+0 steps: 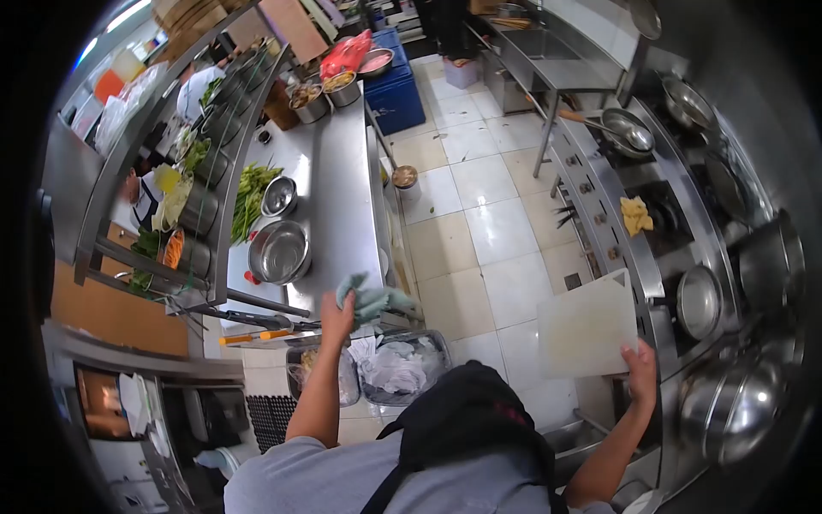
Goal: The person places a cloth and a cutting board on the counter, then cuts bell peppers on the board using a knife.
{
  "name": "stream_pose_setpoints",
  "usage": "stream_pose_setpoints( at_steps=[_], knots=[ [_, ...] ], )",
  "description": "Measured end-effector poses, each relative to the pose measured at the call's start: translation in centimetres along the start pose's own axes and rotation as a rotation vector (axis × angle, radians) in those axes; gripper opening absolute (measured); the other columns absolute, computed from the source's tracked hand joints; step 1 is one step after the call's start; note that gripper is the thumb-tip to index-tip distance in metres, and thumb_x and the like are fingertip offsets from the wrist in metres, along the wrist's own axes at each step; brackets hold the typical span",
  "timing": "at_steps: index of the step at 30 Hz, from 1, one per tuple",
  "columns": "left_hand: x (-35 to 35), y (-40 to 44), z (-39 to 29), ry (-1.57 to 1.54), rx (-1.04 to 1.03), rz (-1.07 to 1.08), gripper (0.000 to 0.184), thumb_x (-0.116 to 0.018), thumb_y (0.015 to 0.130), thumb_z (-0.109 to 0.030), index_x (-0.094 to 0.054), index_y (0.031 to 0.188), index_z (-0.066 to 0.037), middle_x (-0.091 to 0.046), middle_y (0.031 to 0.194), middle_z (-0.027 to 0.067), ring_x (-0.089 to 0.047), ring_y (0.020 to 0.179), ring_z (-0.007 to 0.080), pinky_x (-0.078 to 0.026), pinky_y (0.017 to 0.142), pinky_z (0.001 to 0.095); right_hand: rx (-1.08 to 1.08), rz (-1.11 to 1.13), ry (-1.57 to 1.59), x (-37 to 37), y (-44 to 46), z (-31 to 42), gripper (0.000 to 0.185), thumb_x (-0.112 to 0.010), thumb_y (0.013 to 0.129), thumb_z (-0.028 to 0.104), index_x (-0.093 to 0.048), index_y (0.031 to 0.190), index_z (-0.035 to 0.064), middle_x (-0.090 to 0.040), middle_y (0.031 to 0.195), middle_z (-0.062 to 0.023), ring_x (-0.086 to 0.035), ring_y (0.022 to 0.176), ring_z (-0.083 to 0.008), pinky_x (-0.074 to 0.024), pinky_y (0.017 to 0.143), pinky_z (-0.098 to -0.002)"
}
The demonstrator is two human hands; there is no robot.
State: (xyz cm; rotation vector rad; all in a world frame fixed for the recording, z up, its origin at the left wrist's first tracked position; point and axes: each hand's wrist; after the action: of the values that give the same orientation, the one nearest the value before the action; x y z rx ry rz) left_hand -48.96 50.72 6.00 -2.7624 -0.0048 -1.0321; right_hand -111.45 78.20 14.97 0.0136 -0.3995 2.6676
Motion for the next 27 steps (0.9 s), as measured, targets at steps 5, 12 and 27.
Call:
stream_pose_setpoints(
  at_steps=[5, 12, 27],
  knots=[
    [-7.3, 7.9, 7.0, 0.55, 0.162, -0.369, 0.079, -0.058, 0.101, -0.054, -0.043, 0.157, 0.0, -0.028, 0.165, 0.0362, -0.027, 0.155, 0.0506, -0.024, 0.123, 0.0665, 0.082, 0.045, -0.171, -1.6, 6.3, 2.6, 0.038, -0.064, 0.099, 0.019, -0.068, 0.128, -0.0053, -0.074, 0.117, -0.008, -0.067, 0.104, -0.0153, -0.0511, 0.096, -0.0336],
    [-13.6, 22.1, -2.1, 0.596, 0.236, -0.519, 0.091, -0.064, 0.094, -0.058, -0.035, 0.163, -0.005, -0.03, 0.164, 0.0361, -0.024, 0.156, 0.0517, -0.018, 0.122, 0.0716, -0.102, 0.08, -0.413, -4.4, 16.5, 5.5, 0.033, -0.065, 0.097, 0.016, -0.071, 0.123, -0.0032, -0.074, 0.11, -0.0059, -0.066, 0.099, -0.0134, -0.0518, 0.091, -0.0322],
    [-13.3, 63.5, -6.8, -0.017, -0.474, -0.212, 0.04, -0.076, 0.068, 0.0, -0.08, 0.102, -0.02, -0.067, 0.133, 0.002, -0.057, 0.13, 0.0309, -0.045, 0.108, 0.0487, -0.162, 0.297, -0.325, -25.5, 49.9, 13.4, 0.046, -0.071, 0.095, 0.029, -0.065, 0.13, 0.0007, -0.074, 0.109, -0.0052, -0.069, 0.097, -0.0169, -0.0551, 0.088, -0.034]
  ],
)
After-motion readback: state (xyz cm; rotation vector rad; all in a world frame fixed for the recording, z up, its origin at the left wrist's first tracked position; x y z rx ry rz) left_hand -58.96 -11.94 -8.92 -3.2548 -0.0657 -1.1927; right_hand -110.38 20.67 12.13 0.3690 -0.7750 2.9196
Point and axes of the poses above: each hand's wrist, its own y-axis towards the middle knuckle, its own x-axis out of the back of the hand, z = x × y
